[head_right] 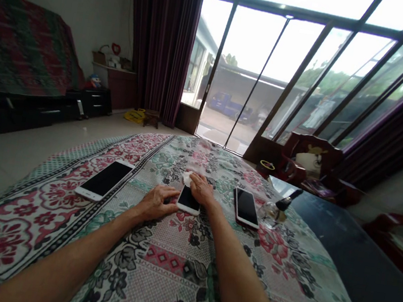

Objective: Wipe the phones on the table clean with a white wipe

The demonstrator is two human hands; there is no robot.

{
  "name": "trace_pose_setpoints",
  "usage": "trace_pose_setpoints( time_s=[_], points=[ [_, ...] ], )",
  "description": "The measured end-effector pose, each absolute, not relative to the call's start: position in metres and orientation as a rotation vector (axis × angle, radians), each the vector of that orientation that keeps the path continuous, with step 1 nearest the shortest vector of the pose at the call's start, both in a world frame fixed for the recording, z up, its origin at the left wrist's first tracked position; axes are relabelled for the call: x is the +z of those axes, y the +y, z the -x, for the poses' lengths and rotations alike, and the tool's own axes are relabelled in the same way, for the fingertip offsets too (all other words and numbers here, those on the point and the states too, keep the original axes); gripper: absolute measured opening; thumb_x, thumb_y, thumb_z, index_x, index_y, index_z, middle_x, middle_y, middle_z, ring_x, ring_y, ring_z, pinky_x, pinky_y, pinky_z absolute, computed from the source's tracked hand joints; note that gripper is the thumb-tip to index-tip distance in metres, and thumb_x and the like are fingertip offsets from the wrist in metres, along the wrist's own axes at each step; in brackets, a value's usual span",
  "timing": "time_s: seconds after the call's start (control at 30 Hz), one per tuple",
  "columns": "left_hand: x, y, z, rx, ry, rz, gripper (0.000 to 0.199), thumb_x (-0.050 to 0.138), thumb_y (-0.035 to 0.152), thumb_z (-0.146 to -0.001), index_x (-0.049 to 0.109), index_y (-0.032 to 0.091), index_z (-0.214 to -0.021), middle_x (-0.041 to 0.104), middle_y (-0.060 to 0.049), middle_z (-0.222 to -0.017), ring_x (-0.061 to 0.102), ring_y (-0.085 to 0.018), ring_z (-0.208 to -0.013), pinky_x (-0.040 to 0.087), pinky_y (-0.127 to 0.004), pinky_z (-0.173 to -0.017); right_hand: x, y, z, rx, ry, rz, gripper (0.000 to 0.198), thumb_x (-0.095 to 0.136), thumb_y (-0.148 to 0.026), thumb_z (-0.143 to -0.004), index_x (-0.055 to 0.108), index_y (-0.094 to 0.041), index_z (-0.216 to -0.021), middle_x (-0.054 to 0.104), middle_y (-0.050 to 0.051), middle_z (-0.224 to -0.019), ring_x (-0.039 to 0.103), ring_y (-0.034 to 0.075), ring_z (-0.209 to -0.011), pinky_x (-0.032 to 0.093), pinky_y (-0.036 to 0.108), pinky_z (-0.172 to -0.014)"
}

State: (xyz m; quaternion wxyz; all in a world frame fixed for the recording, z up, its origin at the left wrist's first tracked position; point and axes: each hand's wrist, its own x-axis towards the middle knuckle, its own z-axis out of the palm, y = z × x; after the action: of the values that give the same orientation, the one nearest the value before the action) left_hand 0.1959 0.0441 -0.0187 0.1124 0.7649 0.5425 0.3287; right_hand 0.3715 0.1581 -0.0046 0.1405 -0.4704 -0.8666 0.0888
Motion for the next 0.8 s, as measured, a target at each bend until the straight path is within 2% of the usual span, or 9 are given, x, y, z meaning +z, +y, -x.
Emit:
trace_pose_setpoints(
  time_s=[0.1, 0.2, 0.43, 0.63, 0.8],
  points=[
    [-0.02, 0.044, -0.197, 0.982, 1.63, -2.215, 0.043, 0.071, 0.036, -0.073, 0.069, 0.024, -0.115, 0.068, -0.005, -0.118, 0.059, -0.026, -0.11, 0.044, -0.037, -0.099, -0.008, 0.161, -0.373, 0.246, -2.475, 1.338, 0.046, 0.033, -0.025, -0.094, 0.048, -0.025, -0.138, 0.044, 0.003, -0.146, 0.035, 0.024, -0.137, 0.034, 0.053, -0.107],
    [-0.022, 0.045, -0.197, 0.987, 1.633, -2.23, 0.042, 0.071, 0.035, -0.073, 0.07, 0.024, -0.113, 0.068, -0.005, -0.117, 0.06, -0.026, -0.108, 0.044, -0.038, -0.099, -0.009, 0.157, -0.377, 0.223, -2.503, 1.293, 0.047, 0.033, -0.026, -0.095, 0.046, -0.024, -0.14, 0.04, 0.002, -0.149, 0.03, 0.025, -0.14, 0.033, 0.049, -0.11],
    [-0.023, 0.047, -0.196, 0.983, 1.607, -2.233, 0.038, 0.071, 0.035, -0.072, 0.072, 0.026, -0.109, 0.068, -0.003, -0.118, 0.059, -0.026, -0.108, 0.044, -0.039, -0.099, -0.005, 0.123, -0.391, 0.221, -2.561, 1.234, 0.045, 0.034, -0.028, -0.096, 0.046, -0.029, -0.139, 0.037, -0.001, -0.15, 0.027, 0.026, -0.141, 0.031, 0.048, -0.111],
    [-0.021, 0.048, -0.195, 1.007, 1.533, -2.256, 0.029, 0.072, 0.031, -0.071, 0.075, 0.029, -0.1, 0.07, -0.001, -0.112, 0.061, -0.024, -0.104, 0.044, -0.036, -0.097, -0.006, 0.083, -0.404, 0.27, -2.586, 1.201, 0.047, 0.031, -0.03, -0.097, 0.041, -0.027, -0.143, 0.032, 0.001, -0.153, 0.025, 0.028, -0.142, 0.029, 0.054, -0.11],
    [-0.021, 0.049, -0.195, 1.006, 1.514, -2.272, 0.03, 0.072, 0.03, -0.071, 0.074, 0.03, -0.102, 0.07, 0.0, -0.111, 0.061, -0.023, -0.103, 0.043, -0.036, -0.097, 0.005, 0.067, -0.397, 0.1, -2.561, 1.19, 0.043, 0.035, -0.026, -0.095, 0.05, -0.026, -0.135, 0.043, 0.003, -0.147, 0.028, 0.031, -0.139, 0.024, 0.056, -0.109]
  ],
)
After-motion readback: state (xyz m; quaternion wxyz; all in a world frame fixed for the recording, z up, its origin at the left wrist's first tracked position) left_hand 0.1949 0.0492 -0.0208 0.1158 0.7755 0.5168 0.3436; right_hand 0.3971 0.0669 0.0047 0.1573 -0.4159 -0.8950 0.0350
